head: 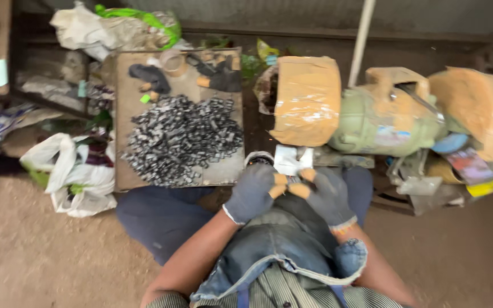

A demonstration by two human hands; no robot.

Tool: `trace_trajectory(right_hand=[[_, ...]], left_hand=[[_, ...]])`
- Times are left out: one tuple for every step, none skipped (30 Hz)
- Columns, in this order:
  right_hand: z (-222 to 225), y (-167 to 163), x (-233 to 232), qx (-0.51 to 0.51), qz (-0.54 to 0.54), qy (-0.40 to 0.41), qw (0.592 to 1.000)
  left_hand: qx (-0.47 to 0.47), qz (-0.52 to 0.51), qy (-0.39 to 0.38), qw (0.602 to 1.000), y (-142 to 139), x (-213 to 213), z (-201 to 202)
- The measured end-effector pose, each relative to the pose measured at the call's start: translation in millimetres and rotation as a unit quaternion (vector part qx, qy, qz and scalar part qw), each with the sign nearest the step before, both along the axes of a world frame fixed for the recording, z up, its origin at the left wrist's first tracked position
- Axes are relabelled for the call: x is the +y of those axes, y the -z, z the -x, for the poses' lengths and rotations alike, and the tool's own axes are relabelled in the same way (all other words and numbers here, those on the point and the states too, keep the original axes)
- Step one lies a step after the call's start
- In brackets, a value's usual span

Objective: The person sits on the floor at a bench grinder and grinds small metal pieces one at a time, holding each piece against the spinning wheel with gloved hands until sparks fly, then places the ground piece on a tray with a large pile of similar pieces and picks up the next one.

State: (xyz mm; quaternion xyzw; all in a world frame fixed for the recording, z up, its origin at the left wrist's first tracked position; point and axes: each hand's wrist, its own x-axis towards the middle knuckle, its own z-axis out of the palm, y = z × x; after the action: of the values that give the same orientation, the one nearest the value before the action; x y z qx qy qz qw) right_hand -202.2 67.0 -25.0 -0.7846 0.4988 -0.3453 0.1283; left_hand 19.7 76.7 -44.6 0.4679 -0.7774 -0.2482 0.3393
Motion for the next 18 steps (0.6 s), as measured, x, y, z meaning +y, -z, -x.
trace_trajectory(right_hand=[[1, 1, 9, 0.038, 0.035, -0.041, 0.998], [2, 3, 17, 0.077, 0.068, -0.078, 0.992], [3, 6, 23, 0.117, 0.102, -0.111, 0.982], [3, 11, 28, 0.153, 0.077, -0.117, 0.978], [3, 16, 31, 0.19, 0.05, -0.119, 0.973], [3, 21, 33, 0.226, 0.025, -0.121, 0.966], [3, 26, 34, 0.214, -0.001, -0.108, 0.971], [2, 31, 34, 0.202, -0.025, -0.096, 0.974], [2, 34, 34, 0.189, -0.05, -0.084, 0.977], [1, 36, 33, 0.186, -0.062, -0.09, 0.977], [0, 35, 32, 0.183, -0.076, -0.095, 0.976], [-1, 33, 31, 0.181, -0.089, -0.101, 0.974], [-1, 33, 31, 0.16, -0.144, -0.069, 0.974], [-1, 32, 31, 0.138, -0.197, -0.039, 0.97], [-2, 29, 30, 0.116, -0.247, -0.01, 0.962], [-3, 26, 30, 0.114, -0.244, -0.013, 0.963], [-4, 23, 30, 0.111, -0.24, -0.016, 0.964], [-6, 21, 30, 0.106, -0.236, -0.019, 0.966]], left_hand=[[-0.015, 0.03, 0.026, 0.999, 1, 6, -2], [-0.028, 0.058, 0.057, 0.996, 3, 10, -5], [-0.052, -0.021, 0.061, 0.997, 4, 12, -7], [-0.075, -0.099, 0.067, 0.99, 5, 11, -11], [-0.097, -0.176, 0.076, 0.977, 5, 10, -14], [-0.1, -0.2, 0.021, 0.974, 6, 6, -21], [-0.103, -0.219, -0.035, 0.97, 7, 2, -30], [-0.223, -0.246, -0.067, 0.941, 8, -6, -39], [-0.339, -0.269, -0.099, 0.896, 9, -11, -50], [-0.384, -0.236, -0.126, 0.884, 10, -16, -63], [-0.427, -0.203, -0.152, 0.868, 11, -20, -73], [-0.425, -0.205, -0.147, 0.869, 12, -22, -80], [-0.422, -0.207, -0.146, 0.87, 13, -25, -86], [-0.419, -0.208, -0.146, 0.872, 13, -27, -89], [-0.419, -0.22, -0.143, 0.869, 12, -28, -90], [-0.419, -0.233, -0.14, 0.866, 12, -28, -90], [-0.419, -0.245, -0.139, 0.863, 12, -28, -89], [-0.4, -0.235, -0.152, 0.873, 12, -27, -88]])
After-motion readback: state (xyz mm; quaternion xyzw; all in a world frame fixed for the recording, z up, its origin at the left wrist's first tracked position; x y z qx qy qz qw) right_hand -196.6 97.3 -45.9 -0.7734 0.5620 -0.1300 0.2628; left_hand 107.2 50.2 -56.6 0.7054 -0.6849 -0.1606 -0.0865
